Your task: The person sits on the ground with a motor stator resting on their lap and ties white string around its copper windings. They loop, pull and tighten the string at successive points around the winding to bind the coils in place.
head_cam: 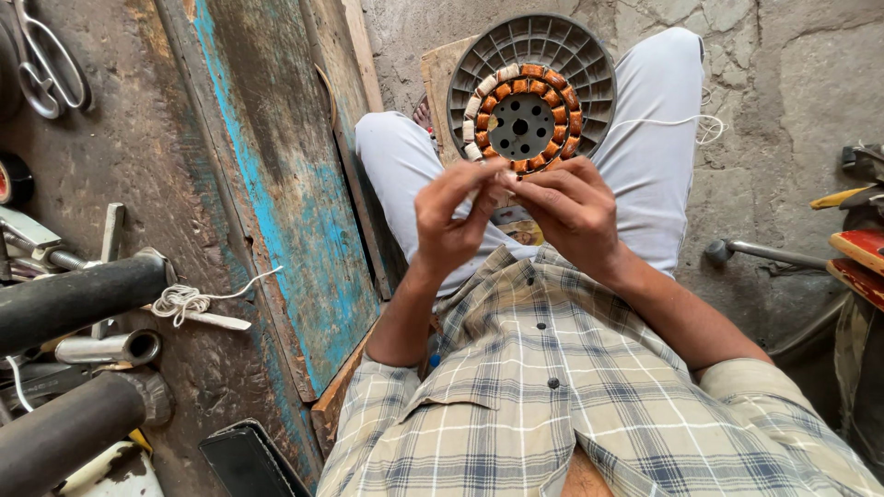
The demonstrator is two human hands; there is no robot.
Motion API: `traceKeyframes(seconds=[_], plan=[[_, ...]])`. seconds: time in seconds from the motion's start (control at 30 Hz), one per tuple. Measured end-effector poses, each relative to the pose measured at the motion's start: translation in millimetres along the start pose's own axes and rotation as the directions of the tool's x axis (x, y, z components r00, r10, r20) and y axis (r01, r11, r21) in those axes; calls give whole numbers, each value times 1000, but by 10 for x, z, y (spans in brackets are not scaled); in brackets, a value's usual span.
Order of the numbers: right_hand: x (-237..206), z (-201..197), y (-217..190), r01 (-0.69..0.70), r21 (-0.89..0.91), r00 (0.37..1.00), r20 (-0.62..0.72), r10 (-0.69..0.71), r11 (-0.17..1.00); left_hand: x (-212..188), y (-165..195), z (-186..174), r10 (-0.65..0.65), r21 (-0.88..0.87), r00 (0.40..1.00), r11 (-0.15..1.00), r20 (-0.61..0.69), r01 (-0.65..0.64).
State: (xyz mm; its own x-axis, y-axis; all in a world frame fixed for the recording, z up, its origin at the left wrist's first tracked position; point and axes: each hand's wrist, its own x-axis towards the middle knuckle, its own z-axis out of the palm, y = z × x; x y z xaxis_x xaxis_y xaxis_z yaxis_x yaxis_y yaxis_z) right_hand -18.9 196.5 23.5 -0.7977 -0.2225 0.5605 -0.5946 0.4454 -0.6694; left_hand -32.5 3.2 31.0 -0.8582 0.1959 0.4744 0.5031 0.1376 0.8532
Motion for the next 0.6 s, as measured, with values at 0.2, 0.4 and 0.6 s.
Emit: traceKeyframes(seconds=[0.2, 0.4, 0.6], plan=[[-86, -54, 29, -169, 142, 986, 8, 169, 975, 117, -153, -140, 0, 329, 995, 944, -97, 32], [-103, -67, 33, -211, 244, 977, 25, 211, 947, -10, -174, -66, 40, 418, 986, 902, 160, -105], [34, -108, 27, -86, 194, 996, 32, 81, 977, -25, -297, -50, 77, 346, 984, 929, 162, -129]])
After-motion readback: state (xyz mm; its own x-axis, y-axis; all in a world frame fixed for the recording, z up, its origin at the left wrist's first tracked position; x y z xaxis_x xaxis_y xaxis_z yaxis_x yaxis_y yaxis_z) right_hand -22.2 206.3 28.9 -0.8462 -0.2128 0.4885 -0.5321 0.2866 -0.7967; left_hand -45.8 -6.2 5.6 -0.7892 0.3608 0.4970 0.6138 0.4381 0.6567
